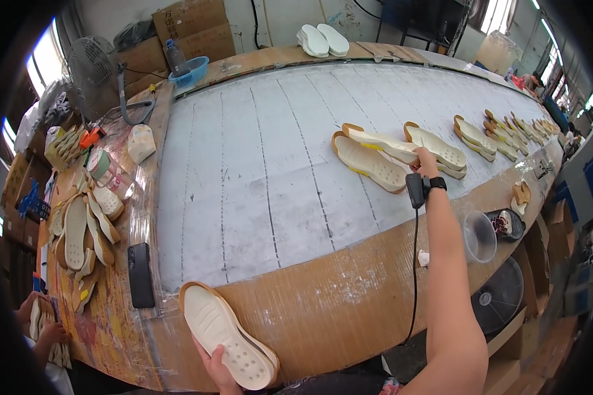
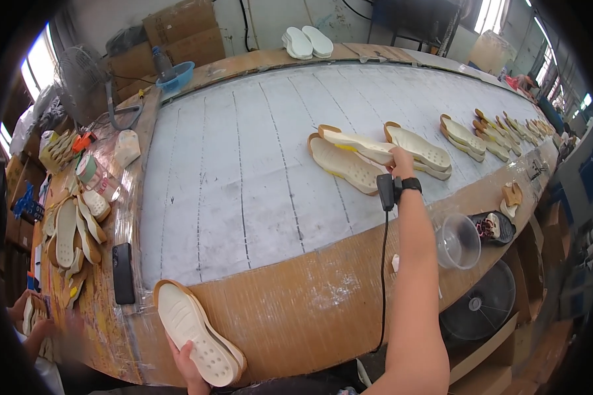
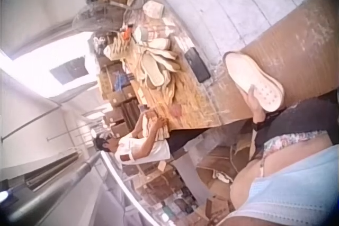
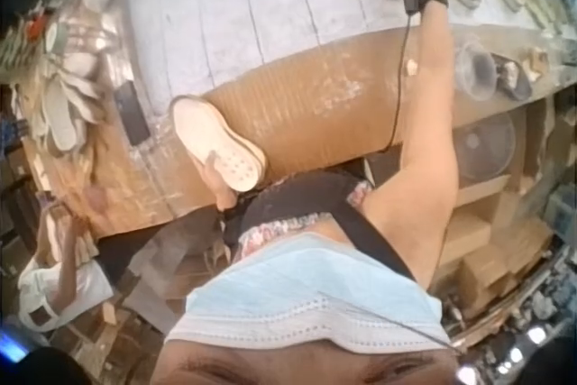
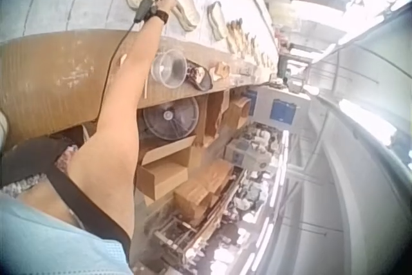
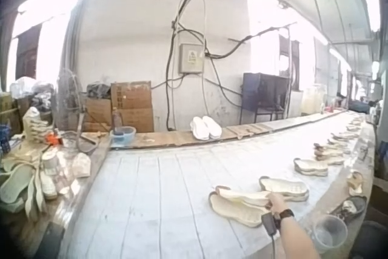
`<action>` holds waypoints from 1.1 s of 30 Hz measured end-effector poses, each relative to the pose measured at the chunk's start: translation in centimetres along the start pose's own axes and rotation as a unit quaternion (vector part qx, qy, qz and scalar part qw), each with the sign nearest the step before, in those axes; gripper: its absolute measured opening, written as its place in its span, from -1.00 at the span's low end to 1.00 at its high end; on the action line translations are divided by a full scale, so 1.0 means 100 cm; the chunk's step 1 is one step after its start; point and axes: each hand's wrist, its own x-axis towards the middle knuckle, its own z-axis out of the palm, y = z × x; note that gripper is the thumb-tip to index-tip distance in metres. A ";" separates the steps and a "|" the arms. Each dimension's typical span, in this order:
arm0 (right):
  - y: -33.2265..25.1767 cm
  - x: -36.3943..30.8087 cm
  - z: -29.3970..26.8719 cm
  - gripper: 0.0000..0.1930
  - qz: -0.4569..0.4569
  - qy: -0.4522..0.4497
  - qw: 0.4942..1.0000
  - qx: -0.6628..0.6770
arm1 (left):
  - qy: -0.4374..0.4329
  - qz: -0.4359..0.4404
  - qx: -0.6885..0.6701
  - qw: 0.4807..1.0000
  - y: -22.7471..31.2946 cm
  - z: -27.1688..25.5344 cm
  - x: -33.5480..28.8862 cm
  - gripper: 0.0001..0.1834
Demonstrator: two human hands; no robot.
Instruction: The recorder is sorting, inspecting, and stacking shoe sole components at a workstation.
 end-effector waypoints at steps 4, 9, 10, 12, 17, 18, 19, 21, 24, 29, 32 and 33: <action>-0.081 -0.005 0.025 -0.71 0.423 0.083 0.800 0.417 | 0.002 -0.003 0.009 1.000 0.008 0.002 -0.005 -0.31; -0.050 -0.026 0.057 -0.60 0.318 0.253 0.900 0.159 | -0.037 -0.008 -0.016 0.999 -0.012 0.006 0.000 -0.31; -0.059 -0.025 0.057 -0.60 0.315 0.250 0.900 0.167 | -0.039 -0.004 -0.011 0.999 -0.011 0.007 0.000 -0.30; -0.072 -0.024 0.050 -0.59 0.335 0.129 0.840 0.407 | -0.041 0.003 -0.009 0.999 -0.015 0.002 0.000 -0.29; -0.201 -0.065 0.026 -0.67 0.436 -0.077 0.677 0.587 | 0.045 0.109 0.319 0.940 -0.007 -0.009 -0.010 -0.26; -0.200 -0.076 0.024 -0.69 0.402 -0.142 0.616 0.663 | 0.050 0.109 0.317 0.941 -0.003 -0.007 -0.012 -0.26; -0.203 -0.088 0.025 -0.70 0.362 -0.210 0.543 0.728 | 0.044 0.162 0.371 0.913 0.003 -0.006 -0.017 -0.30; -0.259 -0.130 0.013 -0.66 0.334 -0.239 0.466 0.784 | 0.069 0.213 0.424 0.877 0.025 -0.005 -0.025 -0.34; -0.317 -0.192 0.001 -0.62 0.340 -0.319 0.404 0.787 | -0.109 0.239 0.270 0.926 0.067 0.008 -0.040 -0.50; -0.356 -0.255 -0.041 -0.51 0.321 -0.377 0.374 0.784 | -0.213 0.224 0.122 0.943 0.077 0.078 -0.032 -0.43; -0.368 -0.286 -0.024 -0.47 0.296 -0.448 0.321 0.781 | -0.173 0.245 0.108 0.948 0.089 0.068 -0.041 -0.41; -0.374 -0.295 -0.015 -0.46 0.308 -0.461 0.298 0.777 | -0.138 0.251 0.120 0.951 0.093 0.060 -0.045 -0.40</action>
